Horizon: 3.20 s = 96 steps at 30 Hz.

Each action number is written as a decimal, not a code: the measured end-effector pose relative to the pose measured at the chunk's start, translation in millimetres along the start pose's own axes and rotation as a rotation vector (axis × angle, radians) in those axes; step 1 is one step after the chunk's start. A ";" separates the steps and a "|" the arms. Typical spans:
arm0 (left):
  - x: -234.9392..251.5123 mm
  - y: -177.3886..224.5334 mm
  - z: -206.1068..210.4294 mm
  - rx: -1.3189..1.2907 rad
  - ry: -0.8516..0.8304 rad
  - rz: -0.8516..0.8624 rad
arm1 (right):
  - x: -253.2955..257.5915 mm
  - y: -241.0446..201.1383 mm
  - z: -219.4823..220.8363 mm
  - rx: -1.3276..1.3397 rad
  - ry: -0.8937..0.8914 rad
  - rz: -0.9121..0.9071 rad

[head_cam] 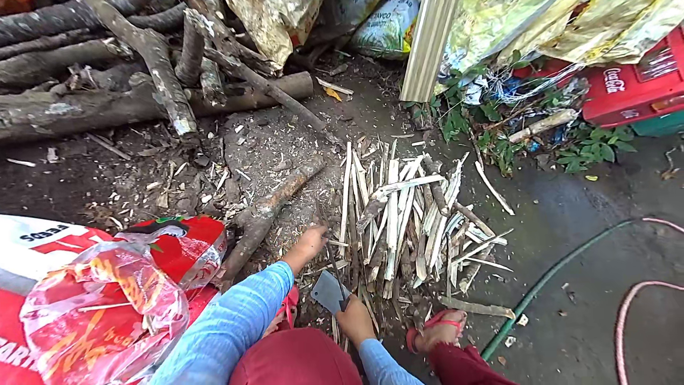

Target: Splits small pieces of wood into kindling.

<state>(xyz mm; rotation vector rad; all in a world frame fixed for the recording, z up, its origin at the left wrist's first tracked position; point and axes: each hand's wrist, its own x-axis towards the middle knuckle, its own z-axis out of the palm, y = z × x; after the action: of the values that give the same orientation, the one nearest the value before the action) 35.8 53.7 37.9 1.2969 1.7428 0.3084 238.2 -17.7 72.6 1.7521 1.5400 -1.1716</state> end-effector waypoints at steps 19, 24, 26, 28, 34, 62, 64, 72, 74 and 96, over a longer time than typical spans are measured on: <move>-97.0 -54.2 -6.9 -0.045 0.151 -0.158 | 17.6 7.9 13.3 0.098 -0.048 -0.030; -42.4 -41.5 12.3 0.294 -0.058 -0.131 | 24.2 15.1 14.5 0.300 -0.108 -0.044; -23.5 -43.5 25.4 0.434 -0.115 -0.144 | 21.5 16.9 10.3 0.430 -0.115 -0.051; -15.2 -42.7 31.0 0.535 -0.170 -0.159 | 17.1 15.1 6.2 0.511 -0.094 -0.066; -34.6 -53.3 16.7 0.145 -0.074 -0.264 | 3.8 8.8 -5.1 0.502 0.046 -0.155; -81.9 -68.2 -18.5 -1.252 0.709 -0.130 | -20.1 -7.8 -8.6 0.585 -0.008 -0.243; -68.5 -68.0 -16.1 -0.986 0.757 -0.148 | -21.3 -7.2 -8.3 0.594 -0.009 -0.247; -45.9 -47.8 -50.0 -0.209 0.413 0.004 | -28.8 -2.8 -15.3 0.541 -0.013 -0.265; -38.9 -44.9 -52.9 -0.229 0.374 0.011 | -31.0 -2.6 -17.1 0.502 0.000 -0.273; -18.7 -48.8 -30.6 -0.178 0.355 0.095 | -38.7 -6.1 -18.6 0.133 0.134 -0.305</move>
<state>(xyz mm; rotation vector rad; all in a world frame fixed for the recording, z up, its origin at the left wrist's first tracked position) -18.1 26.6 32.3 1.2508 1.8965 0.7699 238.2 -20.7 115.9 1.7531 1.9008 -1.3517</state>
